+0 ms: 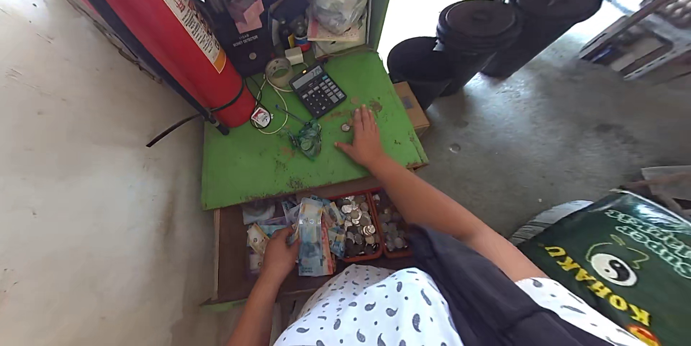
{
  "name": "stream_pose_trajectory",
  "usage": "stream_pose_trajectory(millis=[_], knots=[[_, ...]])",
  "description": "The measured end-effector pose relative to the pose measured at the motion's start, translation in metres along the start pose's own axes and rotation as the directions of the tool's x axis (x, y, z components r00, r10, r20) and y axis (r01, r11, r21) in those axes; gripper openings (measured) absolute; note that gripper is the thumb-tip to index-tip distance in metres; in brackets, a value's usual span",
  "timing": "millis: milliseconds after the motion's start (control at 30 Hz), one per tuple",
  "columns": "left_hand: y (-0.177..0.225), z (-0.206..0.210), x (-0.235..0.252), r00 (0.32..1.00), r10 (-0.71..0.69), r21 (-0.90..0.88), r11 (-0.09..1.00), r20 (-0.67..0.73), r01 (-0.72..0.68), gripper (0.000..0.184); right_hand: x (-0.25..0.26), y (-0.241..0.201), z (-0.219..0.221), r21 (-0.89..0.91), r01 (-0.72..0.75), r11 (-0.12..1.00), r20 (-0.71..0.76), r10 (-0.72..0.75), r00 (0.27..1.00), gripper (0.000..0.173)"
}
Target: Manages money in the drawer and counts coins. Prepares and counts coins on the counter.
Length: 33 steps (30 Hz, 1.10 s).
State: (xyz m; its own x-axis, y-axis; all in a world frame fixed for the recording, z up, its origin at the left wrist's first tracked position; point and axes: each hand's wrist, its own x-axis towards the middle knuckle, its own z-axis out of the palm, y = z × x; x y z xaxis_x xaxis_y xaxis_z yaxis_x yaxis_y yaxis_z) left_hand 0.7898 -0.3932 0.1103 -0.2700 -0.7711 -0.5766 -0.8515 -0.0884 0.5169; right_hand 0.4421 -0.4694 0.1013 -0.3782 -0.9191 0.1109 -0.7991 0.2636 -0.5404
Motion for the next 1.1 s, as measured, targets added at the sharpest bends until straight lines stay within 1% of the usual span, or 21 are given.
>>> stream_pose_trajectory(millis=[67, 100, 133, 200, 233, 267, 300, 400, 433, 467, 533, 600, 800, 933, 1033, 1100], knots=[[0.004, -0.004, -0.004, 1.0, 0.029, -0.041, 0.999, 0.004, -0.028, 0.04, 0.025, 0.014, -0.005, -0.08, -0.066, 0.995, 0.053, 0.07, 0.996, 0.137], [0.005, -0.004, -0.005, 0.999, 0.037, -0.052, 0.998, 0.004, -0.037, 0.039, 0.037, 0.019, -0.006, -0.106, -0.064, 0.992, 0.077, 0.072, 0.994, 0.143], [0.003, -0.003, -0.006, 0.999, 0.049, -0.055, 0.997, -0.001, -0.049, 0.039, 0.047, 0.023, -0.007, -0.127, -0.049, 0.991, 0.105, 0.062, 0.992, 0.147], [-0.001, 0.003, -0.006, 0.998, 0.056, -0.047, 0.997, 0.004, -0.055, 0.039, 0.065, 0.027, -0.009, -0.149, -0.011, 0.989, 0.179, 0.038, 0.983, 0.149], [-0.003, 0.007, -0.006, 0.999, 0.051, -0.05, 0.997, 0.01, -0.051, 0.038, 0.071, 0.028, -0.01, -0.161, 0.015, 0.987, 0.216, 0.021, 0.976, 0.145], [-0.004, 0.011, -0.007, 0.999, 0.047, -0.058, 0.997, 0.017, -0.046, 0.037, 0.076, 0.028, -0.011, -0.181, 0.049, 0.982, 0.253, -0.001, 0.967, 0.138], [-0.004, 0.015, -0.008, 0.999, 0.039, -0.065, 0.997, 0.033, -0.037, 0.037, 0.078, 0.029, -0.011, -0.19, 0.091, 0.978, 0.291, -0.032, 0.956, 0.125], [-0.006, 0.026, -0.008, 0.993, 0.037, -0.017, 0.999, 0.109, -0.035, 0.037, 0.067, 0.03, -0.01, -0.168, 0.241, 0.956, 0.347, -0.171, 0.922, 0.073], [-0.006, 0.026, -0.006, 0.989, 0.043, 0.011, 0.999, 0.143, -0.045, 0.037, 0.059, 0.031, -0.008, -0.15, 0.292, 0.945, 0.339, -0.229, 0.912, 0.061], [-0.005, 0.027, -0.005, 0.983, 0.049, 0.034, 0.998, 0.176, -0.056, 0.038, 0.047, 0.032, -0.007, -0.125, 0.332, 0.935, 0.332, -0.276, 0.902, 0.054], [-0.005, 0.03, -0.003, 0.972, 0.056, 0.074, 0.994, 0.228, -0.074, 0.04, 0.015, 0.03, -0.01, -0.085, 0.375, 0.923, 0.344, -0.326, 0.88, 0.05], [-0.004, 0.031, -0.001, 0.965, 0.059, 0.098, 0.991, 0.254, -0.087, 0.04, -0.017, 0.024, -0.016, -0.062, 0.373, 0.926, 0.344, -0.33, 0.879, 0.049], [-0.002, 0.034, 0.001, 0.967, 0.077, 0.125, 0.986, 0.244, -0.11, 0.039, -0.097, 0.011, -0.015, 0.003, 0.333, 0.943, 0.315, -0.317, 0.895, 0.048], [-0.001, 0.031, 0.002, 0.963, 0.077, 0.125, 0.986, 0.259, -0.112, 0.038, -0.138, 0.003, -0.006, 0.022, 0.343, 0.939, 0.277, -0.335, 0.901, 0.05], [0.0, 0.029, -0.001, 0.969, 0.098, 0.112, 0.986, 0.228, -0.126, 0.036, -0.162, -0.004, -0.001, 0.055, 0.324, 0.944, 0.263, -0.327, 0.908, 0.051], [-0.001, 0.025, -0.007, 0.976, 0.123, 0.107, 0.984, 0.177, -0.143, 0.034, -0.177, -0.006, -0.002, 0.105, 0.282, 0.954, 0.329, -0.301, 0.895, 0.049]])
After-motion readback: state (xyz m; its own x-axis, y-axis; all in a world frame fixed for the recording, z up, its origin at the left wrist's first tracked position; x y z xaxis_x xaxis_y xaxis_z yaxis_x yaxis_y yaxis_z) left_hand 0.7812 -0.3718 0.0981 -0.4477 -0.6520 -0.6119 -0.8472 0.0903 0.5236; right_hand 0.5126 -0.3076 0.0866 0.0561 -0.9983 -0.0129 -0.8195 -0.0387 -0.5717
